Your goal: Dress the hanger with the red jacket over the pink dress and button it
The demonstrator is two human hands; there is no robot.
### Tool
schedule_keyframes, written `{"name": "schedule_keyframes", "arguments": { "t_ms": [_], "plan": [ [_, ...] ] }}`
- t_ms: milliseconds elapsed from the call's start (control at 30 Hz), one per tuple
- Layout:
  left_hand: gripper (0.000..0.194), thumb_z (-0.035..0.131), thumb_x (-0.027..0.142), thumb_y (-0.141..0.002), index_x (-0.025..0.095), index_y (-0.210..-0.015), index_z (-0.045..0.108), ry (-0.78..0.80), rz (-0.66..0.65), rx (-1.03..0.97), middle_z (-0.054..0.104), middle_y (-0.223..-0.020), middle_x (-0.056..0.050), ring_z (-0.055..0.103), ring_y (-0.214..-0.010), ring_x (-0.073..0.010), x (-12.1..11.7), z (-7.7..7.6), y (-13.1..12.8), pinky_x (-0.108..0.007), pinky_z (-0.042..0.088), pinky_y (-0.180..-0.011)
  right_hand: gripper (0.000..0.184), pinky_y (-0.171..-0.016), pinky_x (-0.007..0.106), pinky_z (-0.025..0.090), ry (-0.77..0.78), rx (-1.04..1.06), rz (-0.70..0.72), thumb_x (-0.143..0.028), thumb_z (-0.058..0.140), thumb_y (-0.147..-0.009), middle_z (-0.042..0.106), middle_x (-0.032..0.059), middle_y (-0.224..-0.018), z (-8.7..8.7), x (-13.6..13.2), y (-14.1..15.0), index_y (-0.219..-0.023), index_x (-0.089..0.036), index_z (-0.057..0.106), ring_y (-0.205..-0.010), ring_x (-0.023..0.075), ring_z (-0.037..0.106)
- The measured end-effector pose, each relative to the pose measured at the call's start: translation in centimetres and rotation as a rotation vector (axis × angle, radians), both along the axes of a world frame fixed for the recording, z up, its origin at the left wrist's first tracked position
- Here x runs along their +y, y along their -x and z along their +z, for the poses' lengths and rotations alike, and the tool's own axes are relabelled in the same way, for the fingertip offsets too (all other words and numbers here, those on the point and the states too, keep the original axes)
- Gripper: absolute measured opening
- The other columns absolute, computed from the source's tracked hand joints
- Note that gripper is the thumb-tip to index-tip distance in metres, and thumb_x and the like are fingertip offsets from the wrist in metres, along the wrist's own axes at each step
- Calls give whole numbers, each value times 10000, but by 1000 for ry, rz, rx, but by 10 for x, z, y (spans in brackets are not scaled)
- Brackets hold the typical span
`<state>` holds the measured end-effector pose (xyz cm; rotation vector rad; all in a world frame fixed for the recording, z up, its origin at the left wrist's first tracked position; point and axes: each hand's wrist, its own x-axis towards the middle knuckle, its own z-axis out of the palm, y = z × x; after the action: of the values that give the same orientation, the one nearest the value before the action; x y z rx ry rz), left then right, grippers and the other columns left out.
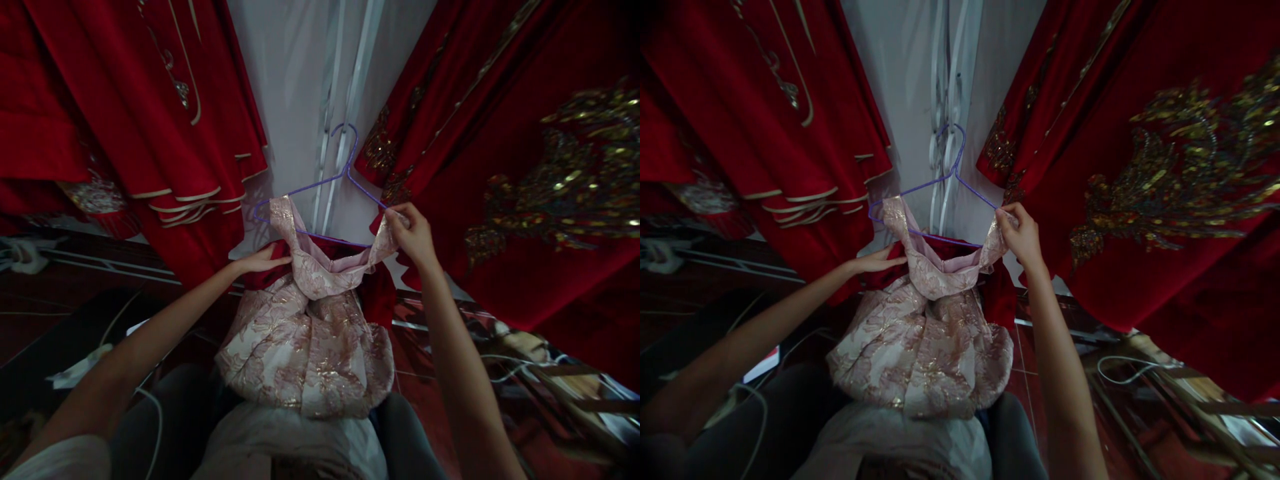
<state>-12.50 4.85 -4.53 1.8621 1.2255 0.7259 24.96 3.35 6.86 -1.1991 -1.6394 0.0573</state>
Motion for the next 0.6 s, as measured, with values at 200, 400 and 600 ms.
{"name": "schedule_keyframes", "arguments": {
  "t_ms": [200,400,600],
  "plan": [
    [597,470,684,-778,215,-1099,650,314,142,-265,684,-1087,-117,632,-1022,-266,11,-4,15,-366,492,-850,328,-634,269,443,-4,4,12,-525,530,-835,656,16,-783,-1,0,0,-879,-213,619,-692,160,592],
    [412,682,603,-618,205,-723,695,-55,140,47,680,-833,-59,601,-922,-238,18,8,36,-311,470,-809,315,-622,267,443,-9,0,11,-512,520,-844,654,19,-776,0,-1,-1,-871,-213,613,-686,160,591],
    [399,669,530,-653,176,-837,660,-121,245,-183,680,-852,-44,596,-771,-173,45,44,55,-290,457,-752,284,-617,265,432,4,-5,10,-480,530,-843,658,12,-776,2,-4,2,-867,-210,615,-678,157,587]
  ]
}}
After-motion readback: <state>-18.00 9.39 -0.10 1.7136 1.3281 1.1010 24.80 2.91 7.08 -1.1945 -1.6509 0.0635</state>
